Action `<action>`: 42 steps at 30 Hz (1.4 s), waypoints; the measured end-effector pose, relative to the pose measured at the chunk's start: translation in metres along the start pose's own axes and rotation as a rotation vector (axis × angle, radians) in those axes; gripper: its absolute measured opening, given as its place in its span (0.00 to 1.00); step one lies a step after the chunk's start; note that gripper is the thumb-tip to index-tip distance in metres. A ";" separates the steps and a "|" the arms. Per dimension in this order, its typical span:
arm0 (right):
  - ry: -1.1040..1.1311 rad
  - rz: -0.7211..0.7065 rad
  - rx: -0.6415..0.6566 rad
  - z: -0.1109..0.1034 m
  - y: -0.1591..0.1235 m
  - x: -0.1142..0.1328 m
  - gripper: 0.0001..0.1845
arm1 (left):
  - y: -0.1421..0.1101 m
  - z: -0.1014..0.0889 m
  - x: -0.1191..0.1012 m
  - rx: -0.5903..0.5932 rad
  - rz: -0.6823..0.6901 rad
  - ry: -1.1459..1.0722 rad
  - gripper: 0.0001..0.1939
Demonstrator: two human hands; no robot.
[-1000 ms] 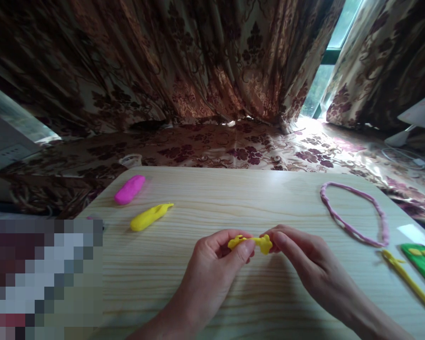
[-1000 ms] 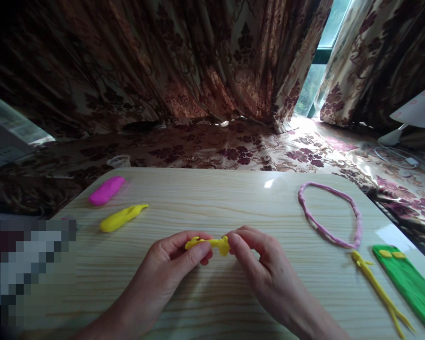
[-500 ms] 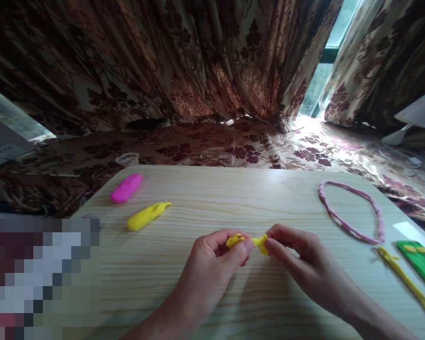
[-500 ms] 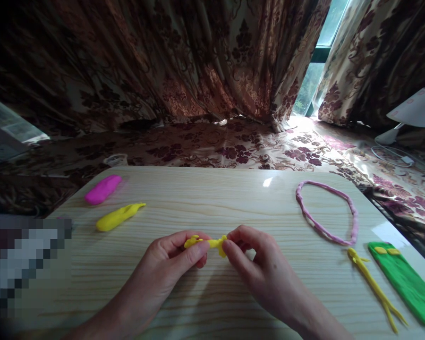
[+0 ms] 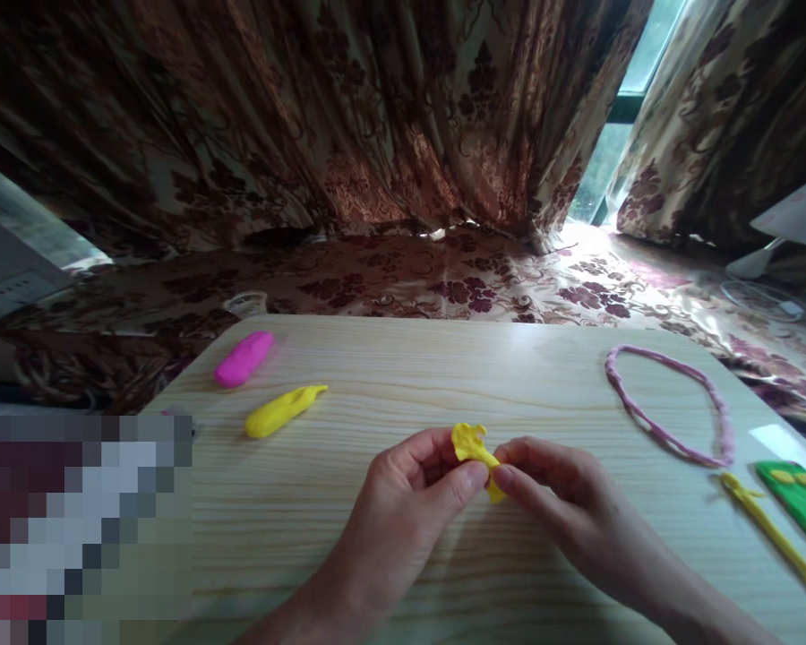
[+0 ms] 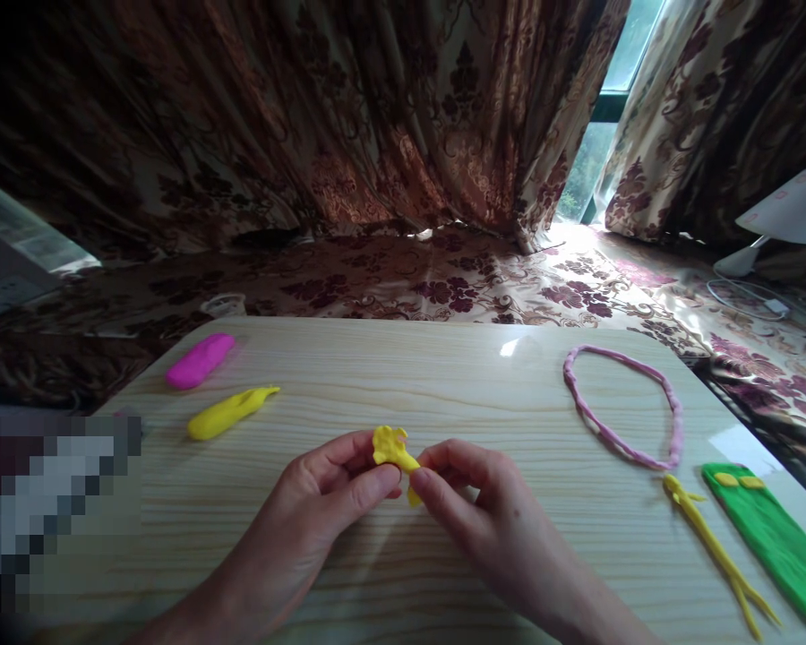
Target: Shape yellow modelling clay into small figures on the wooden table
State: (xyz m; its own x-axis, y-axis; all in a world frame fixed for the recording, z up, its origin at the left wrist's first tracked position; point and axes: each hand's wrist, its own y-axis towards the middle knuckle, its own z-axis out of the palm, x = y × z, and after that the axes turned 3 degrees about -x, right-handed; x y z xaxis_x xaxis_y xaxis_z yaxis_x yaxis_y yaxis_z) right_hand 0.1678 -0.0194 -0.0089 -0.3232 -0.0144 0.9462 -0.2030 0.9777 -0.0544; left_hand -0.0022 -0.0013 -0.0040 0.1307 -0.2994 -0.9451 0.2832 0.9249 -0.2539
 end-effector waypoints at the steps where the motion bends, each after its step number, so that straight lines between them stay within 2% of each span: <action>1: 0.012 0.015 -0.004 0.001 0.000 0.000 0.12 | 0.000 0.000 0.000 -0.006 0.013 -0.005 0.06; 4: 0.028 0.039 -0.002 0.001 0.000 0.002 0.12 | 0.000 -0.001 0.000 -0.050 0.044 0.045 0.06; 8: 0.036 -0.007 -0.031 0.004 0.000 0.001 0.11 | -0.001 0.000 0.000 -0.066 0.075 0.109 0.07; 14: 0.103 0.027 -0.052 0.010 0.001 -0.001 0.11 | -0.001 0.001 0.001 -0.091 0.030 0.083 0.07; 19: 0.030 -0.113 -0.176 0.005 0.002 -0.001 0.05 | 0.000 0.002 0.004 -0.024 0.093 0.155 0.10; 23: 0.009 -0.181 -0.182 0.001 0.003 -0.002 0.07 | 0.001 0.005 0.007 0.002 0.083 0.197 0.11; 28: 0.071 -0.146 -0.167 -0.002 0.005 -0.001 0.12 | 0.004 0.007 0.005 -0.023 0.084 0.209 0.11; 32: 0.138 -0.127 -0.177 -0.001 0.007 -0.002 0.07 | 0.007 0.007 0.006 -0.053 0.088 0.221 0.14; 37: 0.181 -0.071 -0.182 0.003 0.008 -0.002 0.06 | 0.010 0.006 0.012 -0.067 0.089 0.190 0.15; 42: 0.205 -0.104 -0.213 0.004 0.008 -0.003 0.05 | 0.009 0.005 0.014 -0.044 0.062 0.132 0.14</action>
State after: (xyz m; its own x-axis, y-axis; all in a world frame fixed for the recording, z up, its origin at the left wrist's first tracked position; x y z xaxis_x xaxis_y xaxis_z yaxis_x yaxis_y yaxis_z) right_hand 0.1635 -0.0129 -0.0137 -0.1132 -0.0956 0.9890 -0.0200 0.9954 0.0939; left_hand 0.0073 0.0016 -0.0179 0.0195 -0.2107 -0.9773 0.2362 0.9508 -0.2003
